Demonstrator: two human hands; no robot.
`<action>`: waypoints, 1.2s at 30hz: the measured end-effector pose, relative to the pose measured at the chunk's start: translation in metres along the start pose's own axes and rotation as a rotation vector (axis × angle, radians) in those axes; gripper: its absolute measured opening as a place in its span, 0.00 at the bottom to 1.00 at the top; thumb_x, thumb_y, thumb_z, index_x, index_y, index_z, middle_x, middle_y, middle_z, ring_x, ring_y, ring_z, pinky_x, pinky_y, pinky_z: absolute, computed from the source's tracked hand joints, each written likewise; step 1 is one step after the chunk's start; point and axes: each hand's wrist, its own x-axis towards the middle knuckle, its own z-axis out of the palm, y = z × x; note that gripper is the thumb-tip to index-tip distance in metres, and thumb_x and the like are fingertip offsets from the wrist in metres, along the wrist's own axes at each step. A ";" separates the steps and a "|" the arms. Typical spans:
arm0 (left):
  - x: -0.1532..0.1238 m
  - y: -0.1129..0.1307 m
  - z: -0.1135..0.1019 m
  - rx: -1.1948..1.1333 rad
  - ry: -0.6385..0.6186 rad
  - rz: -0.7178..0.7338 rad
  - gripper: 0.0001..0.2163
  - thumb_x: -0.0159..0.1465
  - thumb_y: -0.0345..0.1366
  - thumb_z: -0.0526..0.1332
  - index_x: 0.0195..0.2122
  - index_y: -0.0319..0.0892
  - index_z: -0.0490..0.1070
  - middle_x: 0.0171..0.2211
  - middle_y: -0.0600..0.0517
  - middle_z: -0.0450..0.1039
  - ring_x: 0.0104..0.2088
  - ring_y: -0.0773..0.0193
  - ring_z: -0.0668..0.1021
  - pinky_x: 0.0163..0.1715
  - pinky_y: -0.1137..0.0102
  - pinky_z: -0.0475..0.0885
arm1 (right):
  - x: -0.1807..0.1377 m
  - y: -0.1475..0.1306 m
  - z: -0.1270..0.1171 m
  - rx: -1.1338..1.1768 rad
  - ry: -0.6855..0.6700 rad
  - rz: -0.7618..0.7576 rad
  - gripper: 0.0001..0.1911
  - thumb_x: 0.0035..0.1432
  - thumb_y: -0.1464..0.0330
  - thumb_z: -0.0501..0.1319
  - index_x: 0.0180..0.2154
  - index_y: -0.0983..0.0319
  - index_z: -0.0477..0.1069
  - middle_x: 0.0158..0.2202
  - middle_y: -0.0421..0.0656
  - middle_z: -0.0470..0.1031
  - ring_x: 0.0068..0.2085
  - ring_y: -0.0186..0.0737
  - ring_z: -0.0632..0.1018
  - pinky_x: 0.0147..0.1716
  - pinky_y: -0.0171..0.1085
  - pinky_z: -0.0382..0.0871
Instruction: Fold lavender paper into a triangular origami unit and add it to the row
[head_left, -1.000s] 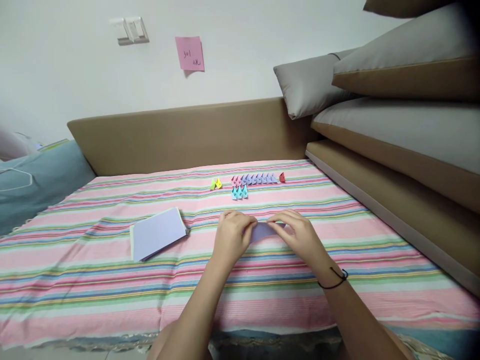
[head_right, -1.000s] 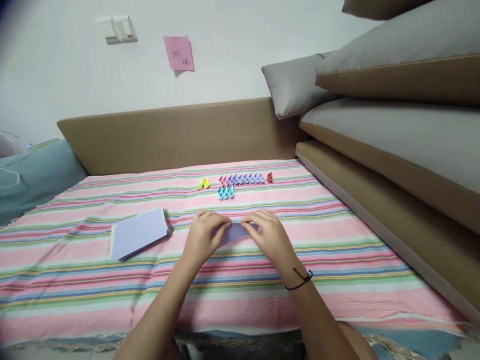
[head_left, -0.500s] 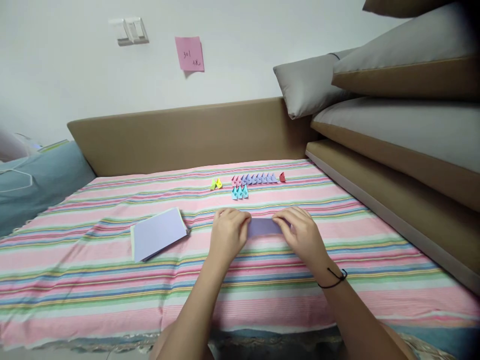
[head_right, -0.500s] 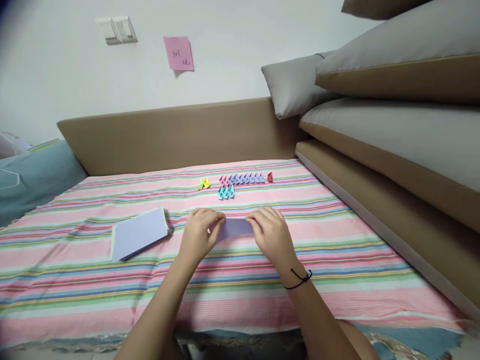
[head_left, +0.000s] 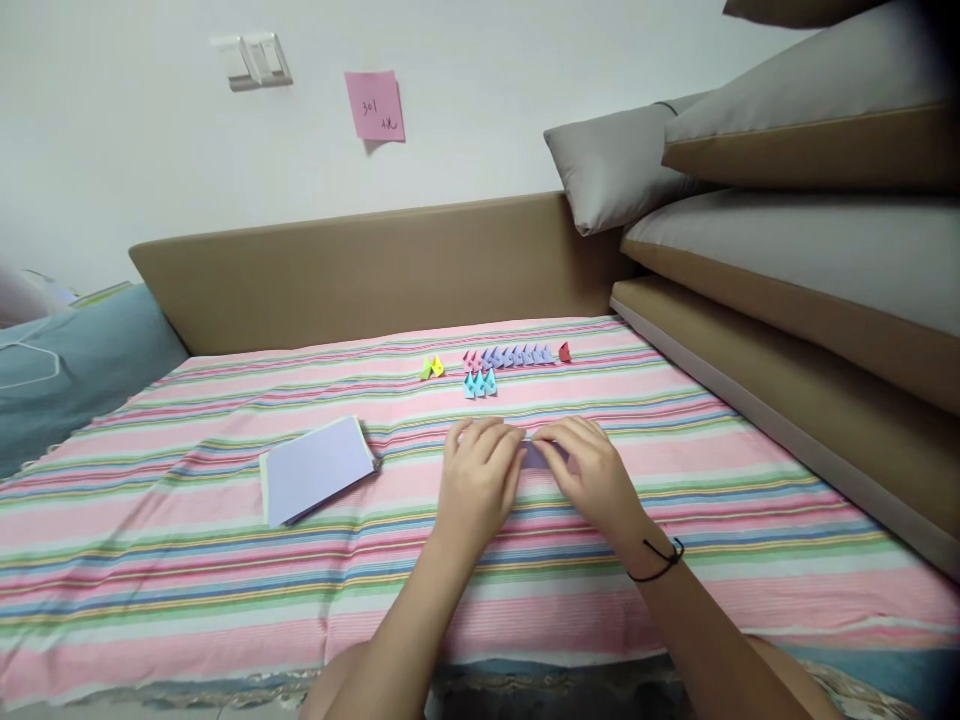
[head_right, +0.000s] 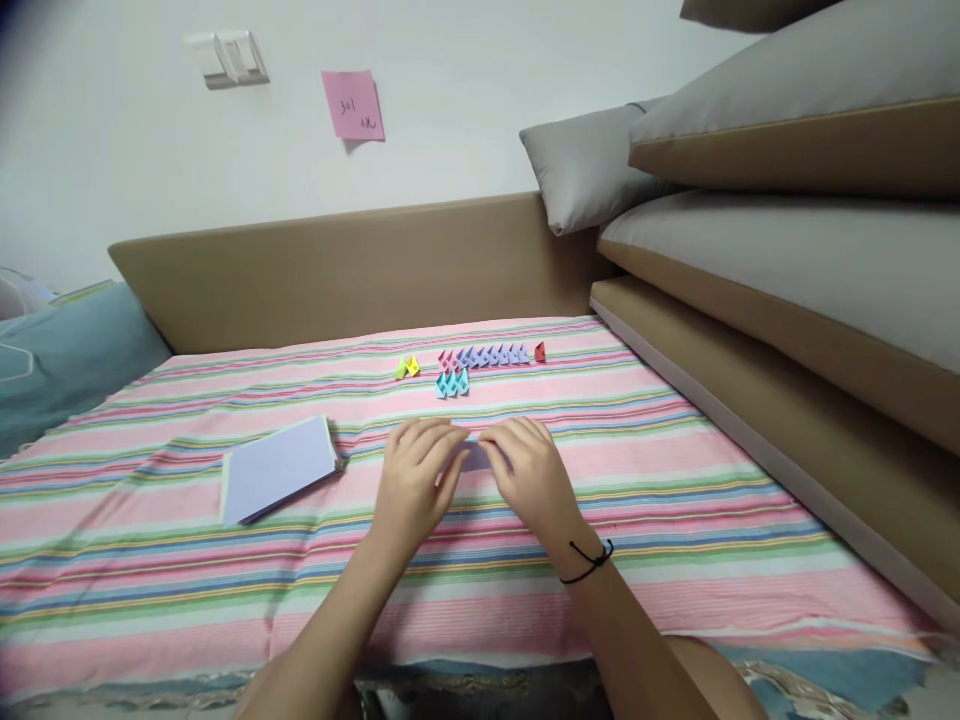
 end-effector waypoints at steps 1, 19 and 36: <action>0.000 0.005 0.003 0.002 -0.015 -0.016 0.08 0.64 0.30 0.54 0.42 0.42 0.70 0.38 0.49 0.76 0.44 0.60 0.74 0.52 0.60 0.59 | 0.000 -0.003 0.002 0.005 -0.011 -0.009 0.06 0.62 0.71 0.54 0.34 0.61 0.69 0.33 0.43 0.73 0.37 0.42 0.72 0.41 0.42 0.63; 0.002 -0.025 -0.005 -0.759 0.127 -0.797 0.14 0.61 0.46 0.57 0.35 0.40 0.73 0.33 0.48 0.77 0.37 0.59 0.78 0.41 0.66 0.70 | -0.001 0.017 -0.001 0.802 0.216 0.740 0.10 0.51 0.61 0.65 0.32 0.61 0.73 0.32 0.43 0.78 0.34 0.41 0.77 0.33 0.36 0.68; 0.001 -0.008 0.015 -1.190 -0.008 -1.088 0.13 0.50 0.44 0.67 0.22 0.38 0.74 0.23 0.52 0.72 0.27 0.65 0.75 0.34 0.69 0.74 | 0.002 0.013 -0.002 0.989 -0.042 0.650 0.16 0.50 0.70 0.60 0.43 0.59 0.69 0.47 0.49 0.76 0.46 0.46 0.77 0.42 0.43 0.71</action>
